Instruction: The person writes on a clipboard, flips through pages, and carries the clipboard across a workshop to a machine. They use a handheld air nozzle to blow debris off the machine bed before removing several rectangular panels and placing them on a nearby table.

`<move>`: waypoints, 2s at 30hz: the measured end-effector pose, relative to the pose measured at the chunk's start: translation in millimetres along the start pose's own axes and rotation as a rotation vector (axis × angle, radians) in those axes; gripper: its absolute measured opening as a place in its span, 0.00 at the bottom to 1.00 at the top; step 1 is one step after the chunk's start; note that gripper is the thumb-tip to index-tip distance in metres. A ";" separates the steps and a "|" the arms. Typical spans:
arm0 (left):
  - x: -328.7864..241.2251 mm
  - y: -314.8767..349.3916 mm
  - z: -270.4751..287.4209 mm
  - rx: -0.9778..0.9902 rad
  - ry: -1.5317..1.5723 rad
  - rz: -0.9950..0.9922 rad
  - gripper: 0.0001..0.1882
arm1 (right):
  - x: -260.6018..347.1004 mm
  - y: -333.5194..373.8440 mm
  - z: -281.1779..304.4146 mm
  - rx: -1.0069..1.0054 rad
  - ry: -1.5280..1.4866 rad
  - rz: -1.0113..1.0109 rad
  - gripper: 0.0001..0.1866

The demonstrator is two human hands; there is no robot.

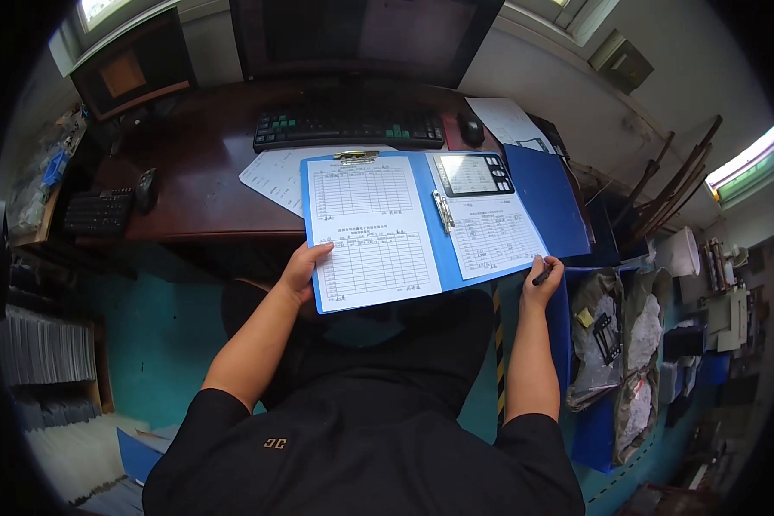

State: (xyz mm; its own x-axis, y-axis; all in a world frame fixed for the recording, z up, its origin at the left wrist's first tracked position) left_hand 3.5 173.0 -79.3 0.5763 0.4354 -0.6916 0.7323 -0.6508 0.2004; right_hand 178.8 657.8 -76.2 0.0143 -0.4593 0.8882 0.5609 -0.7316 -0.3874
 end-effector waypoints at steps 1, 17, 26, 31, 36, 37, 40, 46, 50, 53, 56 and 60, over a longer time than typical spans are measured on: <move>2.0 -5.0 8.3 0.054 0.097 0.050 0.26 | 3.7 0.7 -3.3 0.009 0.000 0.002 0.12; -132.1 -55.7 16.9 -0.305 -1.542 -0.200 0.17 | 31.7 -2.3 11.8 -0.058 0.391 0.099 0.16; -121.9 -167.6 -18.1 -0.108 -2.013 -0.243 0.27 | 137.2 8.9 -136.4 0.810 0.123 0.225 0.20; -121.9 -174.3 -18.0 -0.140 -1.981 -0.099 0.25 | 182.1 8.9 -216.0 1.056 0.069 0.375 0.23; -124.6 -180.5 -5.0 -0.112 -1.898 -0.145 0.23 | 185.7 4.9 -297.8 1.199 -0.273 0.094 0.20; -125.1 -182.3 -1.8 -0.092 -1.891 -0.149 0.23 | 182.4 4.0 -310.4 1.192 -0.295 0.047 0.15; -121.8 -188.2 10.0 -0.059 -1.896 -0.294 0.22 | 168.5 10.3 -340.9 1.177 -0.322 -0.031 0.14; -118.0 -187.6 11.7 -0.054 -1.883 -0.295 0.22 | 152.2 20.2 -347.8 1.143 -0.097 0.052 0.10; -119.2 -186.3 10.4 -0.043 -1.899 -0.303 0.22 | 153.9 22.5 -350.5 1.133 -0.114 0.011 0.10; -118.2 -186.1 9.4 -0.060 -1.919 -0.317 0.22 | 152.6 22.6 -351.1 1.137 -0.108 0.032 0.09; -116.9 -187.5 9.9 -0.058 -1.944 -0.345 0.22 | 153.5 21.7 -351.6 1.146 -0.091 0.034 0.09; -116.1 -187.7 11.8 -0.063 -1.959 -0.367 0.23 | 156.1 23.2 -351.3 1.138 -0.094 0.056 0.09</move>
State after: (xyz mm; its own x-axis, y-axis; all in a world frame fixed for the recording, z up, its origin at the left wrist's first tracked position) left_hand -205.1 237.3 -44.8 -0.6547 -0.6597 -0.3691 0.7361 -0.6674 -0.1130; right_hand -96.8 392.2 -33.4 0.0979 -0.4020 0.9104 0.9813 0.1915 -0.0210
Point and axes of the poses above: each hand's wrist, its own y-axis away from the middle knuckle, its own z-axis out of the back of the hand, x = y × z, the point moved 2 cm from there along -y, towards the middle knuckle, and after that the axes turned 11 degrees about x, right-handed, at the moved point
